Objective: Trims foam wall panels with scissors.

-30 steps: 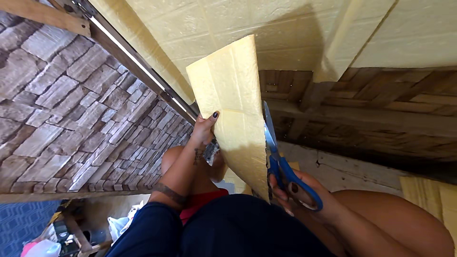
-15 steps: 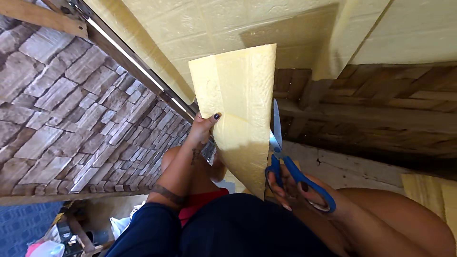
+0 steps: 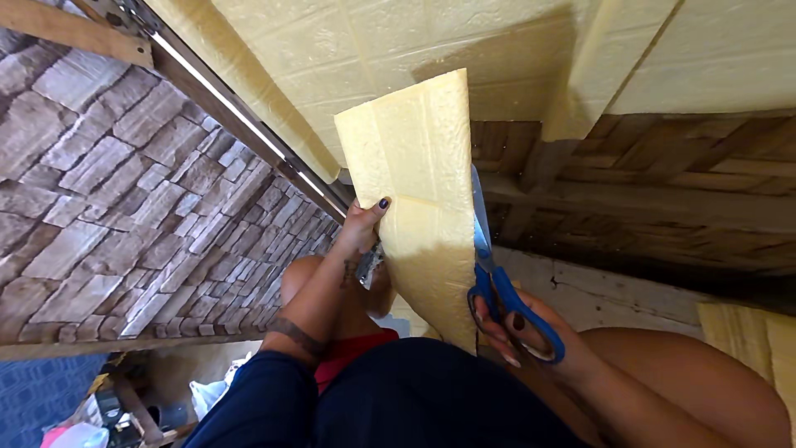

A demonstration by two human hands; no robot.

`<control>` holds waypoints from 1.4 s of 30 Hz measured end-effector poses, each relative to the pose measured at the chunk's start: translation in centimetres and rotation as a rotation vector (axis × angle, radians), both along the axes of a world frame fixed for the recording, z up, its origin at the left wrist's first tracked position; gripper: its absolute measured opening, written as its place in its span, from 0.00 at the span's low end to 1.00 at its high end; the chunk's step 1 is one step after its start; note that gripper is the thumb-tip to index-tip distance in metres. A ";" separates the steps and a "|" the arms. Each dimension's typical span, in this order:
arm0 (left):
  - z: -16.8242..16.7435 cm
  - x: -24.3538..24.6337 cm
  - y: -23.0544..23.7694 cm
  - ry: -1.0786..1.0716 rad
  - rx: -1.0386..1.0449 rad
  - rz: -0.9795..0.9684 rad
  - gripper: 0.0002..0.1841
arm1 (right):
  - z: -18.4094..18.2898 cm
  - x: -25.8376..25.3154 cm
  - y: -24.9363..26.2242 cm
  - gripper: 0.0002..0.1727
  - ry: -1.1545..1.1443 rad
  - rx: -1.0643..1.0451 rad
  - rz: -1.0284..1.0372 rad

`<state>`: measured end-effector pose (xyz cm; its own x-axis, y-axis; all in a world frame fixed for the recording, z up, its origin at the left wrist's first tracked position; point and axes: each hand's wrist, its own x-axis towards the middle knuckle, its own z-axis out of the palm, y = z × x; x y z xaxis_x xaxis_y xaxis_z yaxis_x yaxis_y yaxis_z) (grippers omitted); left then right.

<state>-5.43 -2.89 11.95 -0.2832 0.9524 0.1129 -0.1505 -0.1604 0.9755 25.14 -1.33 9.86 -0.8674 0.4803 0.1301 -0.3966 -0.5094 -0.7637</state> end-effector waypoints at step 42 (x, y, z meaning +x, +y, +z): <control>-0.2 -0.6 0.1 0.061 0.072 -0.067 0.12 | -0.5 0.3 0.9 0.25 0.098 0.022 0.035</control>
<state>-5.99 -2.82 11.73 -0.2092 0.9578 0.1971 -0.1038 -0.2221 0.9695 25.42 -0.41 9.38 -0.8664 0.4456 0.2255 -0.4520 -0.5079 -0.7333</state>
